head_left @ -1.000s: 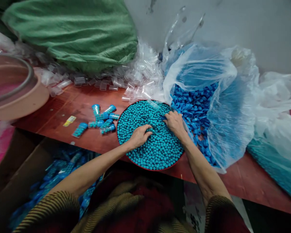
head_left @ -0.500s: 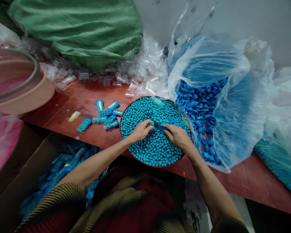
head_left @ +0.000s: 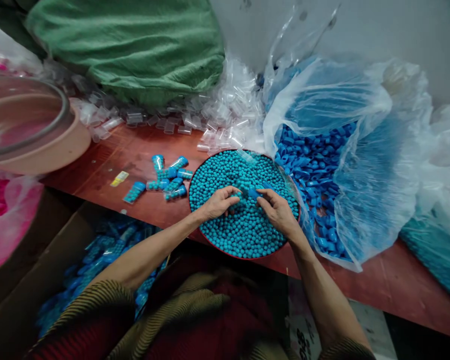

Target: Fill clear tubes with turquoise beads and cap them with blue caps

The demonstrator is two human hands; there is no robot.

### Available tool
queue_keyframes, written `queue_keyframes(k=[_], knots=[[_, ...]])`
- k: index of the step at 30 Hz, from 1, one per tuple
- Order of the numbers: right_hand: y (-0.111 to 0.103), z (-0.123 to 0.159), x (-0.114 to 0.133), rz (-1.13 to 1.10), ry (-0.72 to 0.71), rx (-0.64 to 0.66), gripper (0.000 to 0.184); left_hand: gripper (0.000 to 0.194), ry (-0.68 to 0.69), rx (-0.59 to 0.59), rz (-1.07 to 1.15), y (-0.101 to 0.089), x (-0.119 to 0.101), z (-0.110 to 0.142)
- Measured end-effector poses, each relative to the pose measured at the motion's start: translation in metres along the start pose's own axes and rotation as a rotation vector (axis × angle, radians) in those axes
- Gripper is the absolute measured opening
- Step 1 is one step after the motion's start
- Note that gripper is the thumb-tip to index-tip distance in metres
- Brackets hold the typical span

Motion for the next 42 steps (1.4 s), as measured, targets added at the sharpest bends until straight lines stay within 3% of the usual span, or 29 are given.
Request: queue_keyframes(k=[6, 14, 19, 22, 28, 34, 37, 42], knots=[[0.004, 0.001, 0.016, 0.128, -0.12, 0.008, 0.024, 0.023, 0.093, -0.001, 0.022, 0.004, -0.004, 0.006], [0.004, 0.011, 0.017, 0.265, -0.23, -0.111, 0.027, 0.039, -0.001, 0.063, 0.097, 0.002, 0.004, 0.01], [0.017, 0.017, 0.03, 0.416, -0.342, -0.013, 0.04, 0.035, 0.02, 0.062, 0.139, 0.009, 0.0, 0.014], [0.016, 0.019, 0.03, 0.345, -0.392, -0.056, 0.039, 0.038, 0.008, 0.078, 0.169, 0.011, -0.002, 0.017], [0.016, 0.02, 0.029, 0.226, -0.341, -0.23, 0.027, 0.046, 0.042, 0.083, 0.156, 0.015, -0.005, 0.019], [0.01, 0.019, 0.031, 0.28, -0.384, -0.15, 0.03, 0.038, 0.078, 0.007, 0.2, 0.021, -0.009, 0.023], [0.002, 0.019, 0.03, 0.24, -0.399, -0.098, 0.029, 0.04, 0.062, 0.032, 0.206, 0.024, -0.016, 0.026], [0.003, 0.027, 0.033, 0.337, -0.442, -0.196, 0.028, 0.043, 0.057, 0.052, 0.21, 0.025, -0.019, 0.028]])
Point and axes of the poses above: each hand's wrist, its own z-axis away from the middle knuckle, its own y-axis out of the palm, x = y × z, the point moved 2 cm from there along -z, towards the middle knuckle, and after that the axes turned 12 degrees about -y, right-handed, at the moved point
